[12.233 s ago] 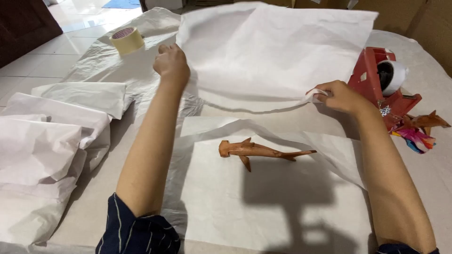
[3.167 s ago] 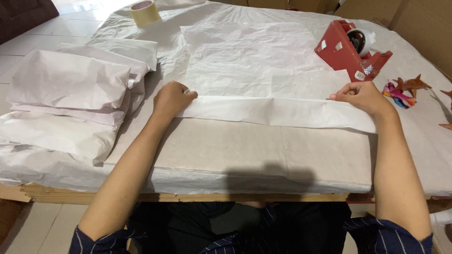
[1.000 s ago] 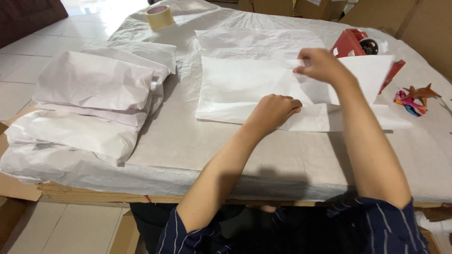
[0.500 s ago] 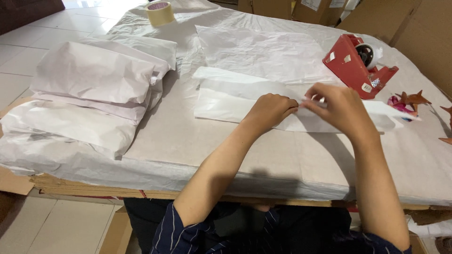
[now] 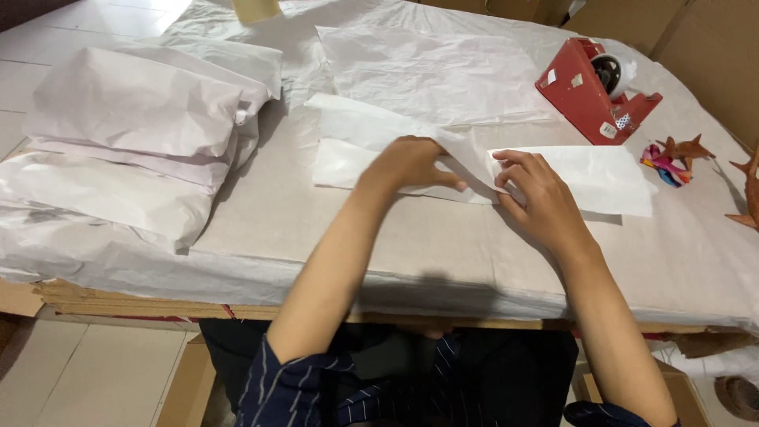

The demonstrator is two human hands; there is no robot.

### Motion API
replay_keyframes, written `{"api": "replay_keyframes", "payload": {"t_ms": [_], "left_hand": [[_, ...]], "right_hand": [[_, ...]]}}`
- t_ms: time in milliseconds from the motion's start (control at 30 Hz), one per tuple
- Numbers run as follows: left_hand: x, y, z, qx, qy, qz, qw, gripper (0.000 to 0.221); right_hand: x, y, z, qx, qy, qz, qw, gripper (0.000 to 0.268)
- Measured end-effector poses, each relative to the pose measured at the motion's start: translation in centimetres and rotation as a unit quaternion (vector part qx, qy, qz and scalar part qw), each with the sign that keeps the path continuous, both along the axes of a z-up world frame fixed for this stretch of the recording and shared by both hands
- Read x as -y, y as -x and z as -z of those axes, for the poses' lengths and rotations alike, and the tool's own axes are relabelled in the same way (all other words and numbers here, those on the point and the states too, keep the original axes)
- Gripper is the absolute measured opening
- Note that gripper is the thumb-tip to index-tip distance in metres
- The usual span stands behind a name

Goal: Wrapping a small wooden shark figurine in white tissue paper and securing it with adhesive tape from a dispenser.

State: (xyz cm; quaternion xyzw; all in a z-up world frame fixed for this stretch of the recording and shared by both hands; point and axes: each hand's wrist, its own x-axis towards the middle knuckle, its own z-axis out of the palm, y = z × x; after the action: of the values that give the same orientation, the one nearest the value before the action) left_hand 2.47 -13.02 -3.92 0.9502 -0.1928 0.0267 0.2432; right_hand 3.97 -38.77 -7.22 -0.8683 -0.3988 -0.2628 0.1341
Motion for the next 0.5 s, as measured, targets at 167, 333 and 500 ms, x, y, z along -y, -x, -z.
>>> {"api": "replay_keyframes", "payload": {"t_ms": [167, 333, 500], "left_hand": [[-3.2, 2.5, -2.7, -0.102, -0.096, -0.075, 0.987, 0.096], [-7.2, -0.3, 2.0, 0.018, -0.084, -0.203, 0.975, 0.062], [-8.8, 5.5, 1.3, 0.284, 0.088, -0.358, 0.885, 0.028]], "right_hand": [[0.0, 0.3, 0.1, -0.036, -0.016, -0.007, 0.999, 0.022], [-0.2, 0.4, 0.0, -0.060, -0.008, 0.006, 0.998, 0.018], [-0.3, 0.1, 0.1, -0.095, -0.017, 0.034, 0.995, 0.016]]}}
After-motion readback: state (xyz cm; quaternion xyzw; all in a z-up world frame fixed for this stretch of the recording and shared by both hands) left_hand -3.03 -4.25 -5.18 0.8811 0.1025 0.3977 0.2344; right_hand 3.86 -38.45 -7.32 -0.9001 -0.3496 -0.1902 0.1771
